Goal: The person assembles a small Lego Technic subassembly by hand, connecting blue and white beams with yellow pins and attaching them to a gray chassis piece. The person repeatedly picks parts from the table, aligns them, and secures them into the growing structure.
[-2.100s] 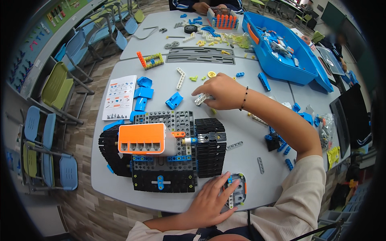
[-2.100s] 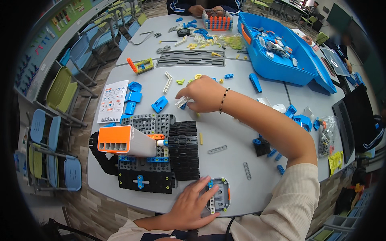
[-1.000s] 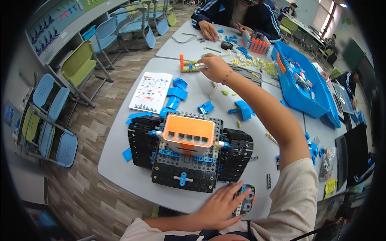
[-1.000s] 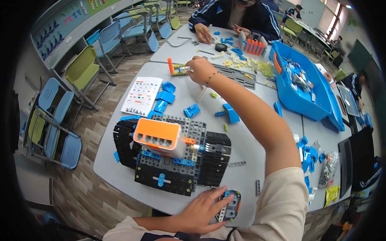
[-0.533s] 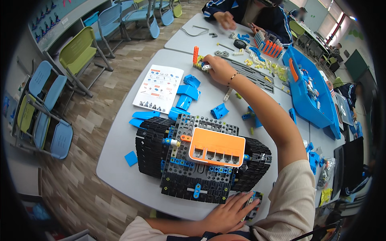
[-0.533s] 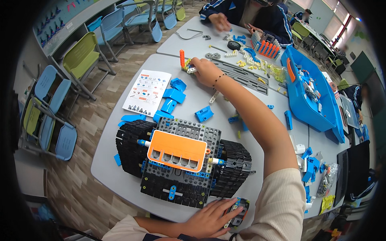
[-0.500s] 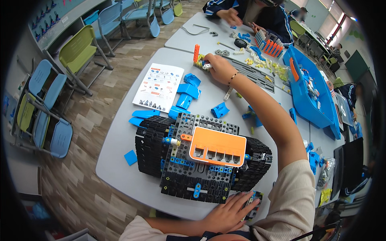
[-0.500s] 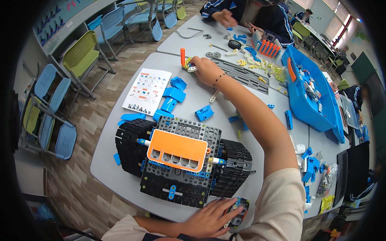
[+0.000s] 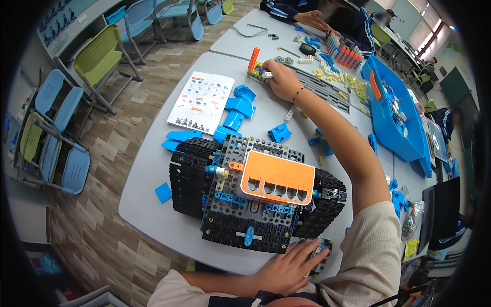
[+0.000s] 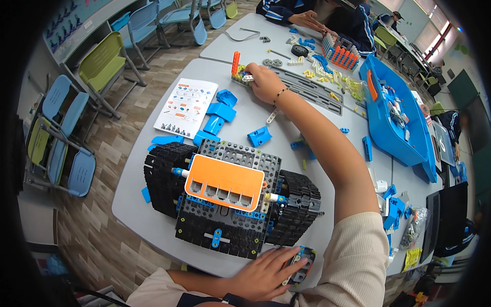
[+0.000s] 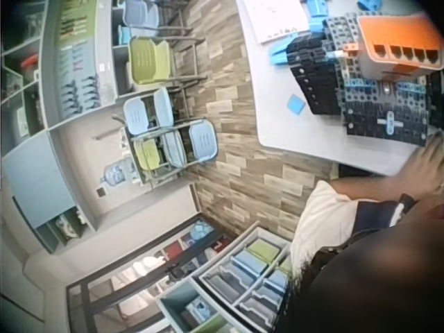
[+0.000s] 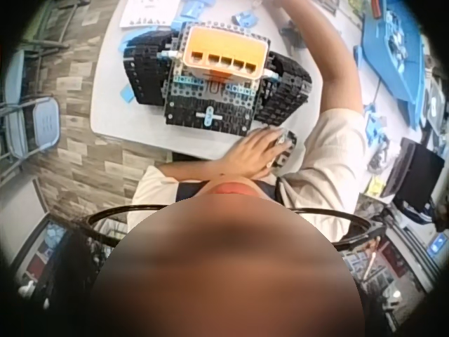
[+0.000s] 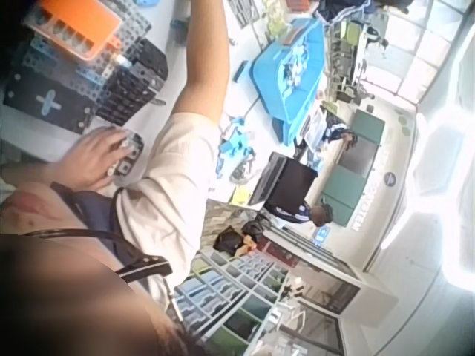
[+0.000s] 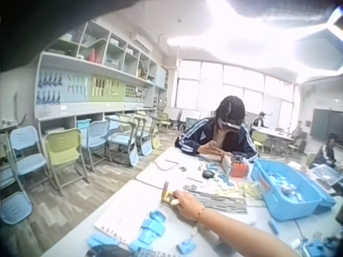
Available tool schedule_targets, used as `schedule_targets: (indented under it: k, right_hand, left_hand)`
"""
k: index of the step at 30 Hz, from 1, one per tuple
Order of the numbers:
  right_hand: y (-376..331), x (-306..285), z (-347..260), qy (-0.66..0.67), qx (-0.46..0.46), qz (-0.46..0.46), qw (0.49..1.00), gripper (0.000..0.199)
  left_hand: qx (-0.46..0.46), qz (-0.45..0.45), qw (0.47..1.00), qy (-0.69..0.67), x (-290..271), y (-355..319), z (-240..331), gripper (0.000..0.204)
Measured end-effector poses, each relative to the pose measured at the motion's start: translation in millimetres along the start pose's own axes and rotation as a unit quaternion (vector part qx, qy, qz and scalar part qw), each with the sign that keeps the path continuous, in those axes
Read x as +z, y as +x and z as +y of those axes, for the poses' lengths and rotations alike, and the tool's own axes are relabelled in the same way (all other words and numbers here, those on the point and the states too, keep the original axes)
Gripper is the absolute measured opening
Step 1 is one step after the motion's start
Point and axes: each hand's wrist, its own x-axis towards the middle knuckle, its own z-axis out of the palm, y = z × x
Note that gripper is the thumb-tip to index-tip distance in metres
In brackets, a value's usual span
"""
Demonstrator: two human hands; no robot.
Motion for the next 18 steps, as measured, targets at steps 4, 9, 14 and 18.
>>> schedule_targets:
  k: [4, 9, 14, 18]
  right_hand:
    - [2.1, -1.4, -1.3, 0.005, 0.035, -0.020, 0.999, 0.029]
    - [3.0, -1.7, -2.3, -0.006, 0.009, -0.026, 1.000, 0.029]
    - [-1.7, -1.4, -3.4, 0.003, 0.008, -0.025, 1.000, 0.028]
    - [-5.5, -0.6, -2.4, 0.012, -0.028, -0.029, 0.999, 0.029]
  left_hand:
    - [0.013, 0.012, 1.000, -0.015, 1.1, -0.7, -2.7, 0.079]
    - [0.050, -0.029, 0.977, -0.203, -33.6, 1.0, 4.4, 0.071]
    - [0.048, -0.063, 0.942, -0.327, -161.9, -33.8, 25.2, 0.041]
    - [0.017, 0.237, 0.966, 0.103, -244.6, 18.7, 8.6, 0.028]
